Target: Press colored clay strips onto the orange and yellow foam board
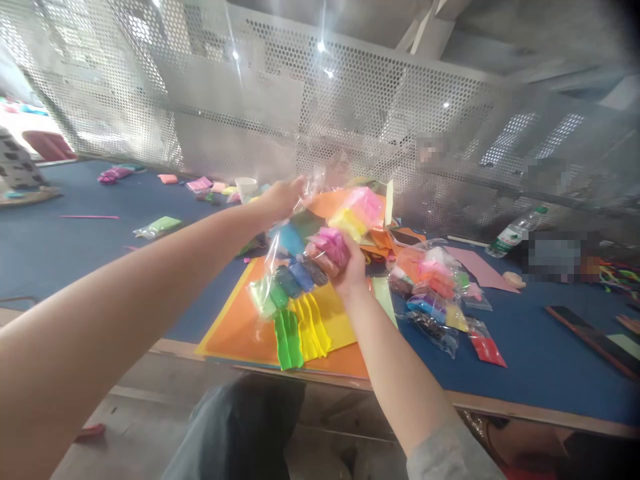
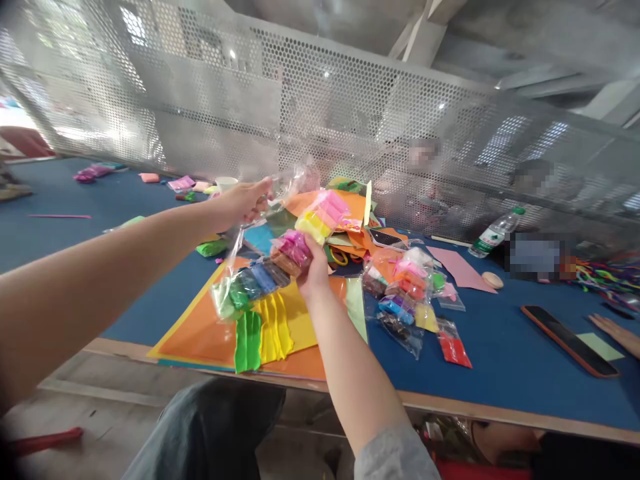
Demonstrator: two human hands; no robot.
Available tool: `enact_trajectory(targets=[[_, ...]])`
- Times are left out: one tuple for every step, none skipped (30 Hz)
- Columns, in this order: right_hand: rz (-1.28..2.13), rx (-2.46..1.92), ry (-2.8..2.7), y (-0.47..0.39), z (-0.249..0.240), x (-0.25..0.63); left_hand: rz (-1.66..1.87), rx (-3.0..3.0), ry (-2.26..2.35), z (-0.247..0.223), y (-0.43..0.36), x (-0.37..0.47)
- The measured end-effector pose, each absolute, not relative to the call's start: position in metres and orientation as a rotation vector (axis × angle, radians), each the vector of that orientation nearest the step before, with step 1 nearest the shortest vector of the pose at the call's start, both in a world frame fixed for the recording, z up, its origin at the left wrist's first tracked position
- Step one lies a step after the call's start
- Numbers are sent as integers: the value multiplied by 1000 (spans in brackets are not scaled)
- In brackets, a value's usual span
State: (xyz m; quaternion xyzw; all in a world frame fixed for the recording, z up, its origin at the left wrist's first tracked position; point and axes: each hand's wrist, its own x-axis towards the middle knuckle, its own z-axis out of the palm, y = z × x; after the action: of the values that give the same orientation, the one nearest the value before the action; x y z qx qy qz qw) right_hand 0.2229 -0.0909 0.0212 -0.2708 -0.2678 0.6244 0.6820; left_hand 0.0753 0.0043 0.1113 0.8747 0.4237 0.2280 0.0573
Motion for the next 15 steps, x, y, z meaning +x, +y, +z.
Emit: enact_trajectory(targets=[[1403,-622,-587,-89,20,224,666,2573,1245,111,3,74],[1398,-626,-576,-88,20,225,646,2470,1195,112,0,73],[1395,-620,-567,-87,19,226,618,2408,1112,114,-3,73],[1399,-607,-563,-87,20,227,609,2388,1026,117,-6,73],[1410,-594,-562,-87,20,227,646,2371,961,121,-9,73],[1423,-588,-560,-88,21,228,744,2379,942,125,-14,74],[1427,-593,-551,-89,21,228,902,2406,974,129,-19,77],[1423,-608,-538,-89,22,227,1099,2439,1030,133,-24,80],[1413,-624,-528,-90,22,227,1288,2490,1080,137,-29,84],[1398,-634,-521,-90,22,226,1390,2536,1078,141,-35,89],[1383,-635,-518,-90,21,225,1403,2634,1038,144,-40,94],[1372,-627,-518,-90,21,225,1284,2789,955,146,-45,98],[1363,-614,-518,-89,21,224,1118,2944,883,147,-48,103],[1360,-599,-514,-88,20,224,847,3170,835,147,-50,106],[1361,-588,-503,-87,20,224,684,3259,827,146,-51,109]])
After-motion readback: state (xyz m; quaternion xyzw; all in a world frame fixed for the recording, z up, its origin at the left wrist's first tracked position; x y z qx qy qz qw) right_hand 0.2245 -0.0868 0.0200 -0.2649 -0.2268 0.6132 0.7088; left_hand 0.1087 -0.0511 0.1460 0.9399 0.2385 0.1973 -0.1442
